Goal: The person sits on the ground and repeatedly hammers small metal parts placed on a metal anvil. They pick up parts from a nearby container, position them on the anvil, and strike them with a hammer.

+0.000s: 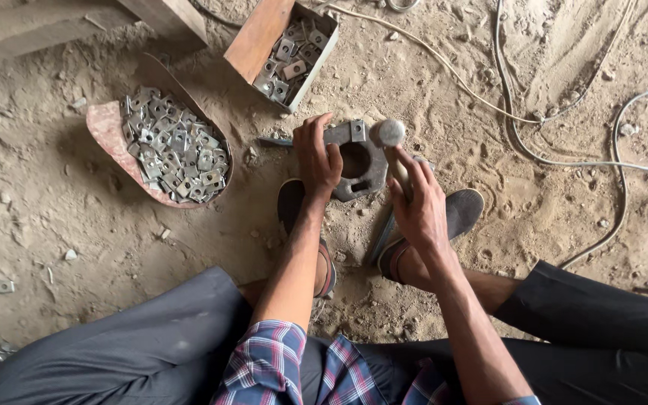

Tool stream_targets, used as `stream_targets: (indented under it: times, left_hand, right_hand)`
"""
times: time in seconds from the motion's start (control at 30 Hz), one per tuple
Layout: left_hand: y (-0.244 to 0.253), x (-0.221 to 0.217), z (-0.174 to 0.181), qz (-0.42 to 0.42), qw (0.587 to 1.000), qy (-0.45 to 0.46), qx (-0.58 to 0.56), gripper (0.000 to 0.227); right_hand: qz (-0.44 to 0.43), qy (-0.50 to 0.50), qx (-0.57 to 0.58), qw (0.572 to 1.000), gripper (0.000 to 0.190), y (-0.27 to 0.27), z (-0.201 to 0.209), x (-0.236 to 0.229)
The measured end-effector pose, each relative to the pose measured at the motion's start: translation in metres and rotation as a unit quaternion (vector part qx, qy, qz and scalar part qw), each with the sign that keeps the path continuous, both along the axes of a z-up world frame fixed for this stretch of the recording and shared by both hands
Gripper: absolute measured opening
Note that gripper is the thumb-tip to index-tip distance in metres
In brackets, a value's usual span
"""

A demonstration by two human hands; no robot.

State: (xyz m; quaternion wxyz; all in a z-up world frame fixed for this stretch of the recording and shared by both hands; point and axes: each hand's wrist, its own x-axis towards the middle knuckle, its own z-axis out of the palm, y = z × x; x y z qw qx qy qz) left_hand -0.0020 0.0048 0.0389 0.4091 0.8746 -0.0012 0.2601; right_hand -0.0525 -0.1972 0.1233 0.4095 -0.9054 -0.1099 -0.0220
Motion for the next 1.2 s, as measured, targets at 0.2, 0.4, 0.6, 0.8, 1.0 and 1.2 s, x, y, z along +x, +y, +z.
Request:
stream_targets:
  times: [0.2,0.4,0.6,0.8,1.0,1.2]
  left_hand:
    - [0.001,0.001,-0.004,0.016,0.999,0.023,-0.02,0.051]
    - [-0.001,0.006,-0.012,0.013,1.0,0.008,-0.02,0.046]
    - [0.001,0.005,-0.026,0.003,0.999,0.026,0.021,0.046]
    - [0.002,0.013,-0.03,-0.049,0.989,0.042,0.134,0.06]
    - [-0.004,0.004,-0.031,-0.033,0.989,0.08,0.122,0.051]
    - [0.016,0.035,-0.031,0.071,0.992,0.004,0.103,0.055]
  right_hand:
    - [-0.008,-0.023,-0.011,1.0,0.051,0.026,-0.005,0.014]
    - [0.008,0.053,-0.022,0.998,0.056,0.04,-0.019,0.014]
    - [-0.001,0.131,-0.036,0.991,0.05,0.02,-0.016,0.02]
    - [0.019,0.01,0.021,1.0,0.055,-0.001,0.007,-0.04]
    - [0.023,0.144,-0.076,0.986,0.059,-0.014,-0.002,-0.048]
    - [0.052,0.115,-0.054,0.991,0.058,-0.018,-0.017,-0.039]
